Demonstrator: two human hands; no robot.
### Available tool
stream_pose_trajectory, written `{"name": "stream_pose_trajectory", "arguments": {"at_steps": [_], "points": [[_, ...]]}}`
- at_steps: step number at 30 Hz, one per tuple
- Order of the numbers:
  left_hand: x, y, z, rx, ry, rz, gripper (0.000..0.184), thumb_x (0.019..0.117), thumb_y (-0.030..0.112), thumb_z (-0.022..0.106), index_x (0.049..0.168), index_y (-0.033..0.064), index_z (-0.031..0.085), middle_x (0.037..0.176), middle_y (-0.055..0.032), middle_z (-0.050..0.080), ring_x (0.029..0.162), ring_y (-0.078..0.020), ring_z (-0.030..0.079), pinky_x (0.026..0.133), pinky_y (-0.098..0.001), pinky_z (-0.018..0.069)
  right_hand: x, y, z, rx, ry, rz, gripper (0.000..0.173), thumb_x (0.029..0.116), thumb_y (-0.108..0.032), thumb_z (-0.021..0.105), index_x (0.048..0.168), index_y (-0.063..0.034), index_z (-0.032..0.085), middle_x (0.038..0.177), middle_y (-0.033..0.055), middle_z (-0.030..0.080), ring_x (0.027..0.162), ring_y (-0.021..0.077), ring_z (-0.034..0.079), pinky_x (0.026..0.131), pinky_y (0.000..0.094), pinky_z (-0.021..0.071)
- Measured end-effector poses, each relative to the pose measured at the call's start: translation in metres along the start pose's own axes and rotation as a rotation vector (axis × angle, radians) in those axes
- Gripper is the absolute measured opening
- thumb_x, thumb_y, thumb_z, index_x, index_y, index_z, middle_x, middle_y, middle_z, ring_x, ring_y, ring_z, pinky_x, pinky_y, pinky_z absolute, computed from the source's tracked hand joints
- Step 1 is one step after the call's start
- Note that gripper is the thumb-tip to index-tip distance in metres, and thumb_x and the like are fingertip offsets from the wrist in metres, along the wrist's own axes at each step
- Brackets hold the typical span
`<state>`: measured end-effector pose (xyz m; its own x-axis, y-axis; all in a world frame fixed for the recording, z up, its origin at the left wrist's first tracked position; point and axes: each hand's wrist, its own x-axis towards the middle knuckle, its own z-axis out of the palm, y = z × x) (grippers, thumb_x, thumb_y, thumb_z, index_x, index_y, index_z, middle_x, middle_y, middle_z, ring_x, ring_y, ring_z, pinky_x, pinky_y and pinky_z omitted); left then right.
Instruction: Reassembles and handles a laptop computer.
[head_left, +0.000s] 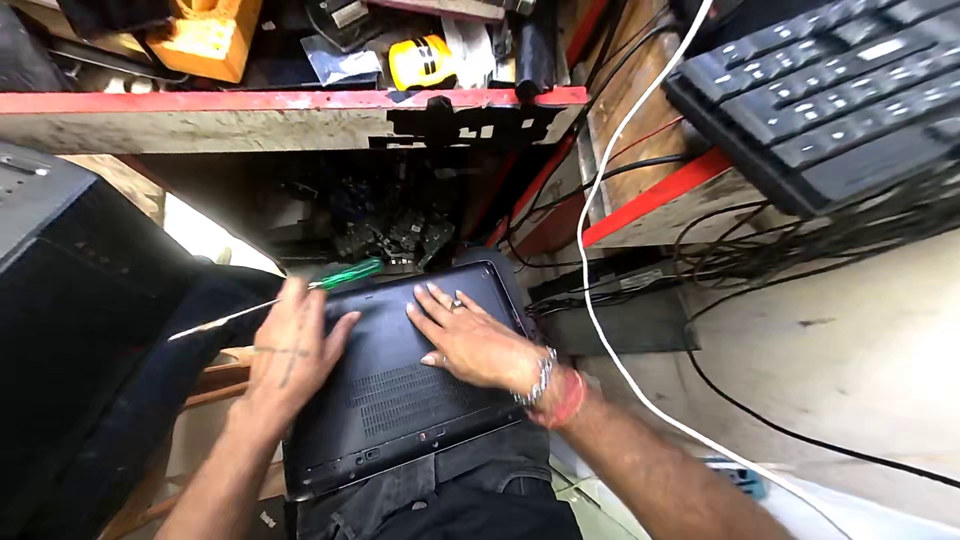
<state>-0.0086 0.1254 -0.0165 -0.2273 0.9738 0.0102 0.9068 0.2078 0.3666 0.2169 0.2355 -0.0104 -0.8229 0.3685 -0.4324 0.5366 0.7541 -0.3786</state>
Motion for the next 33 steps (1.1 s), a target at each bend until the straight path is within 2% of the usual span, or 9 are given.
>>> {"name": "stream_pose_trajectory", "arguments": {"at_steps": [2,6,12,16,20,23,27,30,33], "points": [[0.021,0.006,0.018,-0.006,-0.055,0.098,0.041,0.0993,0.030,0.065,0.109,-0.0102,0.065,0.112,-0.0293,0.061,0.102,-0.0461,0.065,0.084,-0.0607,0.0549,-0.023,-0.014,0.028,-0.005,0.116,-0.007,0.066,0.1023,-0.039,0.060,0.157,-0.0092,0.041,0.168,0.0133,0.027,0.156,0.0326,0.023,0.124,0.0588,0.0216],[0.043,0.012,0.048,-0.055,-0.087,0.203,0.040,0.1026,0.029,0.059,0.113,-0.0085,0.064,0.118,-0.0273,0.061,0.105,-0.0431,0.066,0.087,-0.0569,0.0557,-0.072,-0.034,0.078,0.025,0.255,-0.024,0.068,0.1038,-0.054,0.047,0.156,-0.0109,0.044,0.167,0.0064,0.033,0.157,0.0239,0.022,0.126,0.0535,0.0208],[0.049,0.029,0.071,0.004,-0.051,0.203,0.046,0.1077,0.034,0.044,0.111,-0.0077,0.065,0.118,-0.0274,0.062,0.102,-0.0441,0.067,0.087,-0.0602,0.0528,-0.082,-0.030,0.114,0.039,0.488,-0.119,0.054,0.1066,-0.048,0.044,0.150,-0.0177,0.053,0.162,-0.0006,0.043,0.155,0.0188,0.029,0.126,0.0526,0.0226],[0.039,0.027,0.076,0.081,-0.042,0.203,0.058,0.1079,0.040,0.034,0.122,-0.0081,0.064,0.135,-0.0272,0.060,0.128,-0.0407,0.059,0.112,-0.0573,0.0400,-0.080,-0.032,0.122,0.001,0.568,-0.164,0.047,0.1091,-0.041,0.042,0.144,-0.0151,0.060,0.155,0.0014,0.052,0.151,0.0195,0.038,0.125,0.0492,0.0289],[0.031,0.028,0.079,0.098,-0.039,0.188,0.062,0.1074,0.042,0.031,0.129,-0.0081,0.060,0.145,-0.0258,0.054,0.140,-0.0377,0.049,0.118,-0.0528,0.0327,-0.080,-0.037,0.132,0.014,0.677,-0.178,0.040,0.1087,-0.034,0.047,0.136,-0.0124,0.067,0.146,0.0035,0.061,0.145,0.0219,0.047,0.122,0.0443,0.0368],[0.031,0.029,0.078,0.084,-0.038,0.191,0.062,0.1068,0.043,0.032,0.127,-0.0082,0.061,0.142,-0.0272,0.055,0.137,-0.0401,0.051,0.115,-0.0539,0.0366,-0.081,-0.038,0.132,0.042,0.717,-0.176,0.037,0.1080,-0.033,0.050,0.133,-0.0134,0.069,0.142,0.0019,0.064,0.141,0.0208,0.051,0.119,0.0419,0.0403],[0.037,0.032,0.067,0.044,-0.116,0.170,0.059,0.1070,0.042,0.037,0.122,-0.0095,0.061,0.133,-0.0302,0.056,0.121,-0.0465,0.059,0.100,-0.0623,0.0450,-0.087,-0.038,0.128,0.130,0.739,-0.176,0.034,0.1075,-0.032,0.052,0.129,-0.0134,0.071,0.138,0.0019,0.067,0.138,0.0209,0.055,0.118,0.0417,0.0422],[0.045,0.036,0.059,0.008,-0.170,0.125,0.057,0.1043,0.043,0.046,0.119,-0.0095,0.062,0.125,-0.0305,0.058,0.106,-0.0482,0.064,0.088,-0.0648,0.0496,-0.096,-0.036,0.130,0.169,0.787,-0.184,0.024,0.1050,-0.021,0.059,0.122,-0.0129,0.074,0.134,0.0038,0.069,0.135,0.0227,0.058,0.116,0.0438,0.0453],[0.053,0.035,0.051,-0.046,-0.192,0.066,0.058,0.0991,0.046,0.061,0.119,-0.0078,0.063,0.123,-0.0280,0.059,0.102,-0.0461,0.065,0.082,-0.0637,0.0527,-0.098,-0.035,0.131,0.142,0.780,-0.163,0.022,0.1045,-0.020,0.059,0.121,-0.0179,0.074,0.138,0.0010,0.067,0.139,0.0228,0.054,0.118,0.0503,0.0415]]}}
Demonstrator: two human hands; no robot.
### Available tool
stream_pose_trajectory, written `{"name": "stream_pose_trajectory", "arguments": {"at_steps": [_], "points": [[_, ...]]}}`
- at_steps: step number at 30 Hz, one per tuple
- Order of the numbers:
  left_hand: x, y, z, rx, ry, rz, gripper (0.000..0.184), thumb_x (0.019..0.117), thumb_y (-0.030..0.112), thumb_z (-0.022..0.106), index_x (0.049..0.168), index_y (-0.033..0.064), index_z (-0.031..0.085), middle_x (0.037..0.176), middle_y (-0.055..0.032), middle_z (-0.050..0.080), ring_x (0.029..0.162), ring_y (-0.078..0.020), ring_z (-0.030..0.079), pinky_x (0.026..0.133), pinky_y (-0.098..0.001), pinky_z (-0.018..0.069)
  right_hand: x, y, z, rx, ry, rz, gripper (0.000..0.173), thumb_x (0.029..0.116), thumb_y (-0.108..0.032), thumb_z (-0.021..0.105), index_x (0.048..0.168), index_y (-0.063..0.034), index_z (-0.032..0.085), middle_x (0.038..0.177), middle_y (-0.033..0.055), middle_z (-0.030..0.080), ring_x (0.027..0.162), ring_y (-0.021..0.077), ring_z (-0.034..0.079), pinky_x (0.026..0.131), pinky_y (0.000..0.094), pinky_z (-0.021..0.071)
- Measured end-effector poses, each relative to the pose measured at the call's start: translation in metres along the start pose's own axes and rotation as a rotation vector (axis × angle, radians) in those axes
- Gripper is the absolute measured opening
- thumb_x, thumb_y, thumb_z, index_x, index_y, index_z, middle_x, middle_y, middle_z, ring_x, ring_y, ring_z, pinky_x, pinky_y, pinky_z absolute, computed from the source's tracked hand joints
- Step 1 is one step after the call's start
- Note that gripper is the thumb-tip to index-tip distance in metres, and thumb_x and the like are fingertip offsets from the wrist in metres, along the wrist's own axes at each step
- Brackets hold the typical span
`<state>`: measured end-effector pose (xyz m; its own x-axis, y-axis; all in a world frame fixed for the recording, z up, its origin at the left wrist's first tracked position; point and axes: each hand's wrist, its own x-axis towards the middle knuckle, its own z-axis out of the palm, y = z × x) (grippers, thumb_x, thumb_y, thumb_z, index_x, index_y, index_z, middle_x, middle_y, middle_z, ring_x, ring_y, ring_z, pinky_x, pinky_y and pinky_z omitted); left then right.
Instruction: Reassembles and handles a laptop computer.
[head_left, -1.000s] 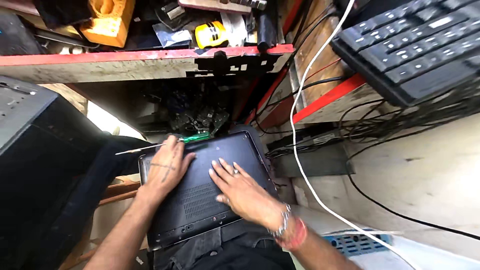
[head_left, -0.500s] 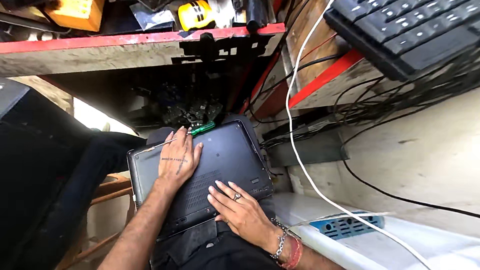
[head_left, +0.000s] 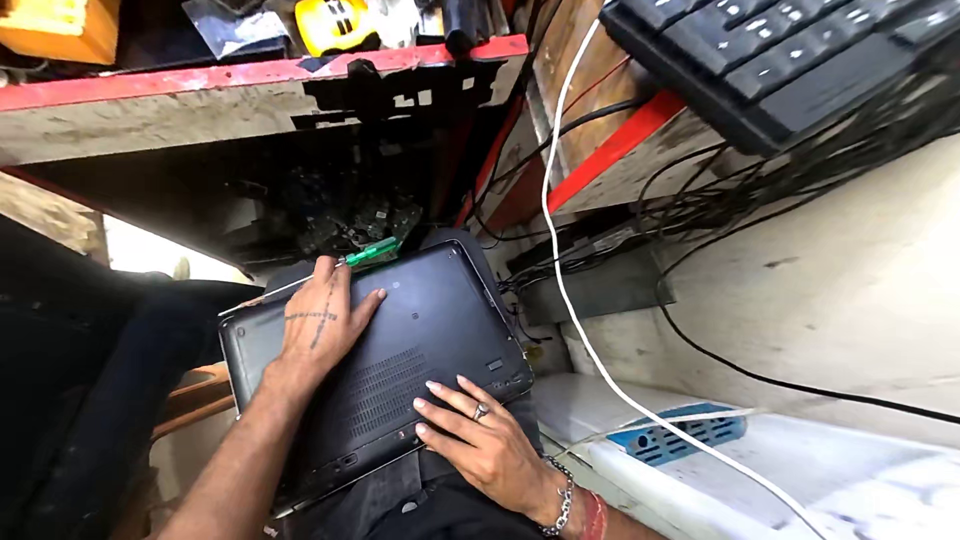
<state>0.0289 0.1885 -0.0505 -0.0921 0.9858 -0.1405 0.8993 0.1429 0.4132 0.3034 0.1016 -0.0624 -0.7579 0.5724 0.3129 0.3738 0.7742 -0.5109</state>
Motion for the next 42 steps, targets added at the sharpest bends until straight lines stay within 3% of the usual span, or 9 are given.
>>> {"name": "stream_pose_trajectory", "arguments": {"at_steps": [6,16,19,25,29,32,35,37,42], "points": [[0.005,0.001,-0.007,0.015,-0.018,0.026,0.048,0.1006,0.041,0.061,0.115,-0.0049,0.067,0.121,-0.0253,0.061,0.105,-0.0446,0.065,0.084,-0.0626,0.0526,0.001,0.000,0.007,-0.034,-0.015,0.032,0.022,0.1029,-0.020,0.059,0.117,-0.0231,0.076,0.139,0.0005,0.066,0.144,0.0306,0.048,0.119,0.0646,0.0326],[-0.004,0.011,0.008,0.037,0.055,-0.040,0.050,0.1014,0.041,0.058,0.114,-0.0060,0.066,0.121,-0.0273,0.060,0.111,-0.0470,0.061,0.086,-0.0611,0.0510,-0.004,0.001,0.015,-0.004,0.045,0.037,0.021,0.1011,-0.018,0.062,0.115,-0.0222,0.078,0.136,0.0030,0.068,0.141,0.0336,0.051,0.117,0.0656,0.0361],[-0.002,0.010,0.007,0.043,0.052,-0.039,0.051,0.1013,0.043,0.058,0.114,-0.0057,0.067,0.120,-0.0270,0.060,0.111,-0.0467,0.061,0.086,-0.0613,0.0511,-0.003,0.002,0.015,-0.032,0.066,0.029,0.020,0.1013,-0.020,0.063,0.115,-0.0223,0.078,0.134,0.0019,0.069,0.139,0.0306,0.053,0.116,0.0618,0.0393],[0.012,-0.016,-0.019,0.015,-0.092,0.088,0.035,0.1044,0.031,0.058,0.116,0.0007,0.070,0.122,-0.0224,0.063,0.106,-0.0439,0.065,0.083,-0.0658,0.0517,0.000,0.000,0.007,-0.064,0.015,0.089,0.038,0.1069,-0.039,0.052,0.131,-0.0157,0.070,0.142,0.0037,0.064,0.141,0.0201,0.052,0.120,0.0449,0.0397],[0.029,-0.051,-0.033,-0.083,-0.170,0.145,0.028,0.1045,0.019,0.057,0.107,-0.0035,0.073,0.110,-0.0243,0.067,0.105,-0.0437,0.065,0.090,-0.0678,0.0479,0.002,-0.005,0.004,-0.160,-0.061,0.169,0.051,0.1070,-0.049,0.044,0.140,-0.0152,0.064,0.149,-0.0004,0.058,0.146,0.0185,0.046,0.121,0.0471,0.0348],[0.041,-0.062,-0.041,-0.221,-0.260,0.186,0.025,0.1036,0.014,0.058,0.101,-0.0047,0.074,0.103,-0.0214,0.066,0.096,-0.0353,0.064,0.087,-0.0591,0.0486,0.005,-0.007,0.003,-0.229,-0.102,0.227,0.060,0.1059,-0.056,0.038,0.144,-0.0151,0.059,0.152,0.0039,0.055,0.145,0.0203,0.046,0.121,0.0490,0.0342],[0.052,-0.058,-0.046,-0.272,-0.389,0.144,0.031,0.1064,0.016,0.053,0.091,-0.0041,0.072,0.104,-0.0173,0.068,0.097,-0.0286,0.064,0.088,-0.0539,0.0489,0.007,-0.011,0.003,-0.261,-0.108,0.242,0.060,0.1061,-0.057,0.036,0.146,-0.0171,0.056,0.153,0.0038,0.054,0.145,0.0204,0.046,0.120,0.0482,0.0342],[0.059,-0.055,-0.045,-0.288,-0.457,0.120,0.034,0.1077,0.019,0.050,0.088,-0.0021,0.069,0.099,-0.0131,0.067,0.091,-0.0239,0.062,0.083,-0.0498,0.0484,0.007,-0.013,0.003,-0.271,-0.079,0.239,0.057,0.1066,-0.055,0.037,0.144,-0.0180,0.058,0.151,0.0029,0.056,0.144,0.0197,0.048,0.120,0.0478,0.0356],[0.074,-0.057,-0.043,-0.362,-0.633,0.018,0.030,0.1079,0.020,0.049,0.097,-0.0005,0.069,0.097,-0.0107,0.066,0.089,-0.0195,0.062,0.083,-0.0452,0.0494,0.001,-0.011,0.006,-0.241,0.008,0.221,0.049,0.1061,-0.052,0.044,0.136,-0.0194,0.067,0.144,0.0011,0.063,0.139,0.0185,0.053,0.118,0.0462,0.0399]]}}
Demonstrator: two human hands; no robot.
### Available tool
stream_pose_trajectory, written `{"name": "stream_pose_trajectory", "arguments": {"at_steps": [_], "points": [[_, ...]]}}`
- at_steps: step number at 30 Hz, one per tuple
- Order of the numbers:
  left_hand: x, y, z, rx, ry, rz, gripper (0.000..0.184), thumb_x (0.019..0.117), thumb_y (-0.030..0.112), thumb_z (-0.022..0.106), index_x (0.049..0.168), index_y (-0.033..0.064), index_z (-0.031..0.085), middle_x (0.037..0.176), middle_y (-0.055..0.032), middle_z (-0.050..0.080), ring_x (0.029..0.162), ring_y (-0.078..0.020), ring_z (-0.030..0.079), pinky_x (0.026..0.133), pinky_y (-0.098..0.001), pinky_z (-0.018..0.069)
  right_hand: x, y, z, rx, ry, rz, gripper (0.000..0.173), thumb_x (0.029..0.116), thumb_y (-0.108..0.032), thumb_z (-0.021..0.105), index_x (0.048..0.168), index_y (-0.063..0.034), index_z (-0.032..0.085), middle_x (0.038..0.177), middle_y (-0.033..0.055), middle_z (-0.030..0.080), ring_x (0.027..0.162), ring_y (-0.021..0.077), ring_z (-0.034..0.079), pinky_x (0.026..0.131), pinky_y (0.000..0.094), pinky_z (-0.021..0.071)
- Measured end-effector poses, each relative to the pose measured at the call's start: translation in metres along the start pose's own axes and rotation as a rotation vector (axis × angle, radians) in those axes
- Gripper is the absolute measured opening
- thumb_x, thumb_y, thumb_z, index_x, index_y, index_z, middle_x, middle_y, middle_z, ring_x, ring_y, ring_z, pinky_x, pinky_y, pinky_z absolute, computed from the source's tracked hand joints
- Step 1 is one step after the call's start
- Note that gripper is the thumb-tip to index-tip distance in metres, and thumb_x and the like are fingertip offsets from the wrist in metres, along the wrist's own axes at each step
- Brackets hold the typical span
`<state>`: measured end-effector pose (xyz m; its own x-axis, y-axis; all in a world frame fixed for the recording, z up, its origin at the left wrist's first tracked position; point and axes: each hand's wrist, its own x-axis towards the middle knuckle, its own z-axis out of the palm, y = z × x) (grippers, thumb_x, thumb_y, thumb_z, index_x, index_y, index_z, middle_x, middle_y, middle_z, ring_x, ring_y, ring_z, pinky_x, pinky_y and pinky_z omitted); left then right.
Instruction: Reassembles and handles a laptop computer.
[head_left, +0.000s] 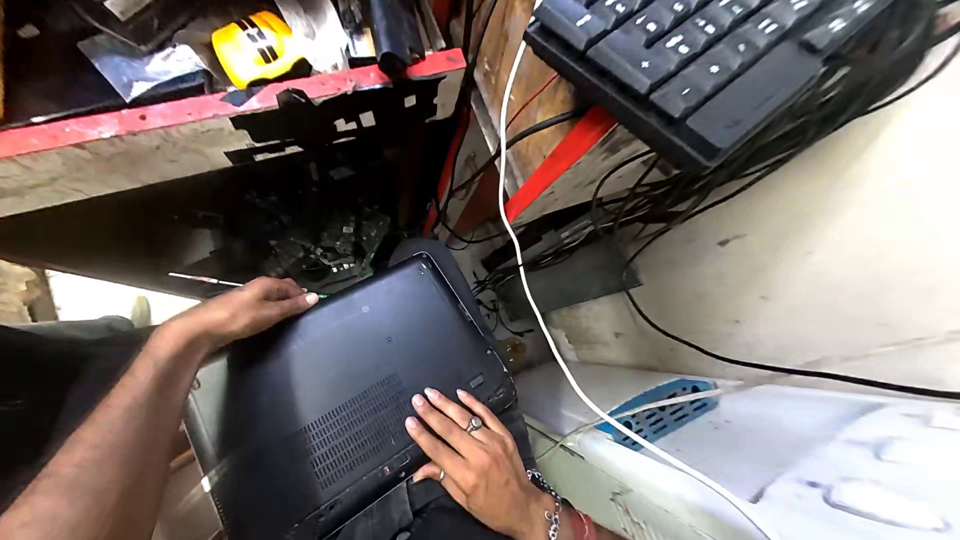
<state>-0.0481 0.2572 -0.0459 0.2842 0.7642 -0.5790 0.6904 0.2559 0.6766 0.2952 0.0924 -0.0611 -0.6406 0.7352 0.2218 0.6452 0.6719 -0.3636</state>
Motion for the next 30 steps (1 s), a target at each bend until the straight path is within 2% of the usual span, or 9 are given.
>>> {"name": "stream_pose_trajectory", "arguments": {"at_steps": [5,8,10,11,13,16,23,28,30], "points": [[0.005,0.007,-0.007,-0.029,-0.093,-0.078,0.030,0.1074,0.021,0.050,0.094,-0.0001,0.067,0.081,-0.0086,0.063,0.076,-0.0151,0.058,0.073,-0.0377,0.0485,-0.004,0.002,0.003,0.086,0.024,-0.020,0.043,0.1061,-0.046,0.049,0.132,-0.0190,0.070,0.141,-0.0006,0.065,0.140,0.0194,0.053,0.119,0.0493,0.0391],[0.005,0.014,-0.008,-0.005,-0.122,-0.135,0.034,0.1087,0.024,0.047,0.109,-0.0026,0.068,0.100,-0.0152,0.066,0.093,-0.0212,0.061,0.086,-0.0445,0.0486,-0.002,0.002,0.002,0.119,-0.043,-0.071,0.038,0.1077,-0.040,0.048,0.137,-0.0234,0.066,0.147,-0.0023,0.060,0.145,0.0218,0.047,0.119,0.0530,0.0364],[0.006,0.022,-0.007,-0.020,-0.141,-0.197,0.041,0.1101,0.029,0.044,0.122,-0.0053,0.064,0.121,-0.0232,0.064,0.113,-0.0306,0.059,0.100,-0.0538,0.0433,0.002,0.003,0.000,0.086,-0.108,-0.096,0.041,0.1086,-0.041,0.044,0.142,-0.0245,0.061,0.153,-0.0027,0.055,0.149,0.0215,0.041,0.121,0.0542,0.0327],[0.006,0.023,-0.006,-0.022,-0.136,-0.206,0.043,0.1103,0.030,0.043,0.123,-0.0058,0.063,0.121,-0.0238,0.063,0.114,-0.0314,0.059,0.100,-0.0546,0.0426,0.004,0.003,-0.001,0.053,-0.138,-0.109,0.045,0.1088,-0.044,0.042,0.146,-0.0226,0.058,0.156,-0.0021,0.052,0.150,0.0207,0.039,0.122,0.0542,0.0304],[0.007,0.018,-0.004,-0.011,-0.117,-0.186,0.043,0.1097,0.032,0.044,0.113,-0.0045,0.066,0.105,-0.0192,0.065,0.099,-0.0259,0.060,0.090,-0.0498,0.0462,0.007,0.003,-0.001,0.013,-0.169,-0.123,0.051,0.1084,-0.047,0.039,0.148,-0.0190,0.055,0.158,-0.0001,0.048,0.152,0.0195,0.036,0.124,0.0536,0.0266],[0.008,0.015,-0.005,-0.034,-0.124,-0.185,0.040,0.1088,0.032,0.046,0.108,-0.0027,0.066,0.096,-0.0153,0.066,0.089,-0.0215,0.061,0.084,-0.0447,0.0489,0.008,0.003,0.000,0.014,-0.138,-0.124,0.048,0.1068,-0.045,0.046,0.146,-0.0198,0.058,0.156,-0.0005,0.051,0.150,0.0188,0.039,0.124,0.0525,0.0282],[0.007,0.018,-0.005,-0.036,-0.129,-0.188,0.041,0.1085,0.034,0.046,0.108,-0.0010,0.067,0.096,-0.0133,0.067,0.088,-0.0191,0.062,0.084,-0.0440,0.0496,0.003,0.003,0.002,0.105,-0.022,-0.113,0.033,0.1056,-0.036,0.055,0.132,-0.0230,0.070,0.143,0.0000,0.064,0.143,0.0238,0.050,0.119,0.0530,0.0381],[0.009,0.020,-0.006,-0.011,-0.142,-0.195,0.044,0.1083,0.037,0.047,0.113,-0.0023,0.067,0.104,-0.0160,0.067,0.094,-0.0218,0.062,0.089,-0.0469,0.0484,0.006,0.005,-0.005,0.232,-0.127,-0.249,0.037,0.1053,-0.015,0.052,0.136,-0.0325,0.064,0.147,0.0075,0.058,0.146,0.0300,0.044,0.119,0.0641,0.0311],[0.009,0.019,-0.005,-0.010,-0.145,-0.151,0.042,0.1084,0.034,0.047,0.105,-0.0014,0.069,0.095,-0.0115,0.067,0.085,-0.0163,0.061,0.082,-0.0407,0.0495,0.008,0.005,-0.006,0.225,-0.172,-0.281,0.040,0.1051,-0.013,0.052,0.138,-0.0341,0.063,0.149,0.0088,0.055,0.148,0.0342,0.040,0.118,0.0682,0.0286]]}}
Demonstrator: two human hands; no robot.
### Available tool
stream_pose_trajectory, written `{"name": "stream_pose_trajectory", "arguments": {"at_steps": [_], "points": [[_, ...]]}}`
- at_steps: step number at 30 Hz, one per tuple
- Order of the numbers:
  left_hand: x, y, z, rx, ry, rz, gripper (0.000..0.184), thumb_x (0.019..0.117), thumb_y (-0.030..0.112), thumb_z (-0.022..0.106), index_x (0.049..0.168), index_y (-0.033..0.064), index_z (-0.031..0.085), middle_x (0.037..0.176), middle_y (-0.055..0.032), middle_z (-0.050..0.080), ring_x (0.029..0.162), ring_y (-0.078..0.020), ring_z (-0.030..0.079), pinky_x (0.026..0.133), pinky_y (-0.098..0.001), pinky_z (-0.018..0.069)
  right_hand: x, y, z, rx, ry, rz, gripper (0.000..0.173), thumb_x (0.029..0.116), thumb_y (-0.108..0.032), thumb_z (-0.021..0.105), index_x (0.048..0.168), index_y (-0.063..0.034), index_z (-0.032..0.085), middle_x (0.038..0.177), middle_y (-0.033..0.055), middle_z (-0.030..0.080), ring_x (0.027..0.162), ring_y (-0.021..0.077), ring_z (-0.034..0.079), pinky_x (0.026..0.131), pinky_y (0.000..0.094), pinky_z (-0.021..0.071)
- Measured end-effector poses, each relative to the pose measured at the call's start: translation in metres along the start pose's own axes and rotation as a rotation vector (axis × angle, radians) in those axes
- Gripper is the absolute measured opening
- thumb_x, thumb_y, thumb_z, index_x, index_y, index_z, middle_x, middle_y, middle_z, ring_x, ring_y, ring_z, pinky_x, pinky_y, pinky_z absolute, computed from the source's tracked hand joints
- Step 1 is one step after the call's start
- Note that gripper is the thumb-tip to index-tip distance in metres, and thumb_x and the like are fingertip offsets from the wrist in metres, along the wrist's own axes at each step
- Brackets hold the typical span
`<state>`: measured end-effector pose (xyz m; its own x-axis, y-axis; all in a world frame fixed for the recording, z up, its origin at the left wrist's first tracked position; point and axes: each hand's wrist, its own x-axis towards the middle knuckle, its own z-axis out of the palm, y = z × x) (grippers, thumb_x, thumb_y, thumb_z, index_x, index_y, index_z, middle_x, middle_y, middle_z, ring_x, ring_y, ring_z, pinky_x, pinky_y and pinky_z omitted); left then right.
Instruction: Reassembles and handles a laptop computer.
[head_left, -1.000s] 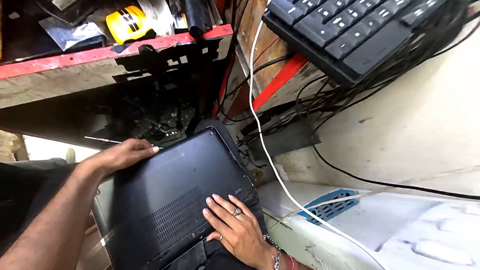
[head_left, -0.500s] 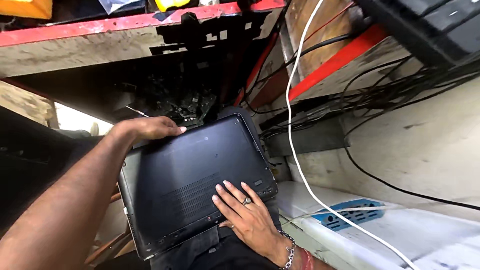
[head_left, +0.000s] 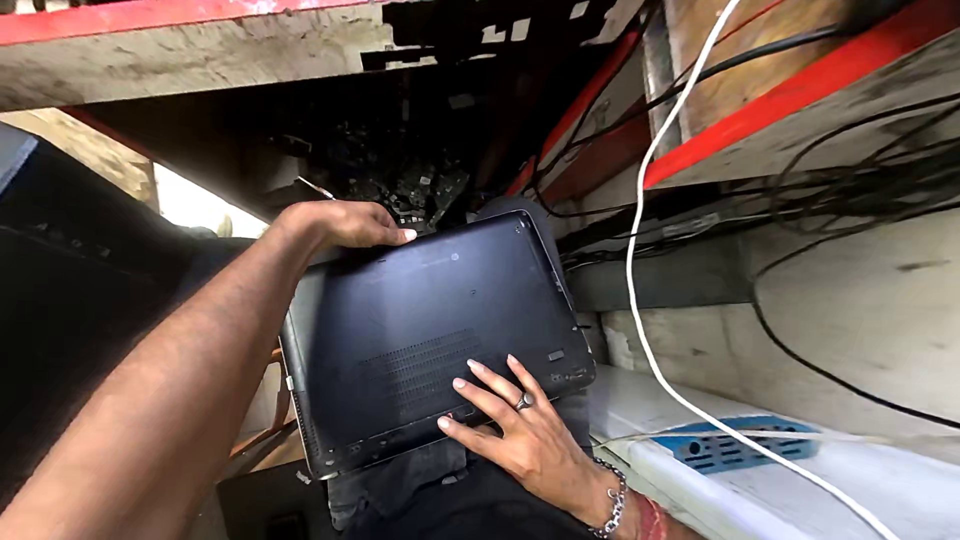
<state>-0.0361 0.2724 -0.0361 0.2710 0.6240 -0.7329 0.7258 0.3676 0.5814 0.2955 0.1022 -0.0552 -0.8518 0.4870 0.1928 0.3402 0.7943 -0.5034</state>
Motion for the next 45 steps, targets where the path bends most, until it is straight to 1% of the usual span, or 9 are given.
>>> {"name": "stream_pose_trajectory", "arguments": {"at_steps": [9,13,16,19,22,26,31,37,45], "points": [[-0.005,0.004,0.000,-0.009,0.013,-0.024,0.038,0.1078,0.033,0.048,0.106,0.0007,0.069,0.093,-0.0085,0.065,0.082,-0.0124,0.058,0.080,-0.0346,0.0480,-0.001,-0.002,0.006,-0.078,-0.007,0.043,0.045,0.1022,-0.013,0.054,0.136,-0.0397,0.065,0.153,0.0119,0.052,0.148,0.0471,0.034,0.112,0.0818,0.0209],[0.002,-0.003,0.000,0.070,0.088,0.096,0.037,0.1051,0.034,0.056,0.099,0.0007,0.071,0.087,-0.0080,0.066,0.077,-0.0133,0.058,0.076,-0.0369,0.0485,0.005,0.001,-0.010,-0.004,-0.075,0.020,0.038,0.1042,-0.021,0.053,0.136,-0.0359,0.065,0.152,0.0125,0.053,0.149,0.0427,0.036,0.117,0.0733,0.0255],[-0.013,-0.012,0.006,0.091,0.341,0.239,0.038,0.1039,0.035,0.057,0.101,0.0004,0.073,0.102,-0.0151,0.068,0.094,-0.0253,0.064,0.087,-0.0517,0.0492,0.025,0.005,-0.025,0.079,-0.012,0.078,0.034,0.1074,-0.040,0.049,0.126,-0.0239,0.073,0.137,0.0055,0.066,0.141,0.0269,0.050,0.120,0.0554,0.0366],[-0.062,-0.020,0.022,0.093,0.663,0.247,0.042,0.1052,0.038,0.051,0.108,0.0005,0.072,0.113,-0.0186,0.063,0.103,-0.0294,0.062,0.091,-0.0522,0.0492,0.066,0.017,-0.039,0.053,0.022,0.177,0.038,0.1035,-0.037,0.056,0.127,-0.0119,0.071,0.135,0.0104,0.066,0.135,0.0287,0.056,0.114,0.0501,0.0444],[-0.129,-0.036,0.065,0.034,0.940,0.100,0.041,0.1022,0.041,0.056,0.118,0.0063,0.071,0.116,-0.0152,0.062,0.099,-0.0230,0.064,0.084,-0.0435,0.0543,0.121,0.026,-0.050,0.012,-0.136,0.265,0.063,0.0945,-0.042,0.071,0.144,-0.0054,0.055,0.150,0.0182,0.051,0.144,0.0388,0.044,0.116,0.0576,0.0373],[-0.184,-0.057,0.171,-0.172,1.171,-0.222,0.052,0.0982,0.048,0.059,0.123,0.0034,0.068,0.117,-0.0177,0.060,0.094,-0.0232,0.064,0.079,-0.0410,0.0556,0.185,0.042,-0.031,-0.022,-0.385,0.248,0.114,0.0715,-0.065,0.083,0.159,-0.0079,0.036,0.165,0.0197,0.030,0.155,0.0410,0.021,0.125,0.0619,0.0143],[-0.190,-0.062,0.249,-0.595,1.067,-0.370,0.053,0.0874,0.049,0.068,0.116,0.0035,0.068,0.107,-0.0063,0.064,0.084,-0.0080,0.065,0.071,-0.0244,0.0566,0.211,0.042,-0.026,-0.118,-0.628,0.214,0.126,0.0686,-0.074,0.080,0.161,-0.0062,0.028,0.164,0.0197,0.032,0.153,0.0403,0.026,0.121,0.0683,0.0139],[-0.180,-0.050,0.247,-0.800,1.020,-0.333,0.030,0.0878,0.032,0.072,0.105,0.0085,0.064,0.090,-0.0002,0.067,0.064,-0.0080,0.066,0.056,-0.0220,0.0571,0.221,0.043,-0.026,-0.177,-0.688,0.243,0.132,0.0649,-0.074,0.082,0.161,-0.0037,0.025,0.160,0.0200,0.036,0.145,0.0431,0.037,0.116,0.0690,0.0251],[-0.182,-0.050,0.244,-0.740,0.976,-0.347,0.039,0.0863,0.032,0.073,0.113,0.0063,0.063,0.098,-0.0028,0.068,0.067,-0.0079,0.068,0.059,-0.0227,0.0591,0.212,0.038,-0.026,-0.143,-0.727,0.248,0.129,0.0727,-0.070,0.079,0.164,-0.0061,0.016,0.170,0.0183,0.019,0.156,0.0413,0.017,0.119,0.0730,0.0084]]}}
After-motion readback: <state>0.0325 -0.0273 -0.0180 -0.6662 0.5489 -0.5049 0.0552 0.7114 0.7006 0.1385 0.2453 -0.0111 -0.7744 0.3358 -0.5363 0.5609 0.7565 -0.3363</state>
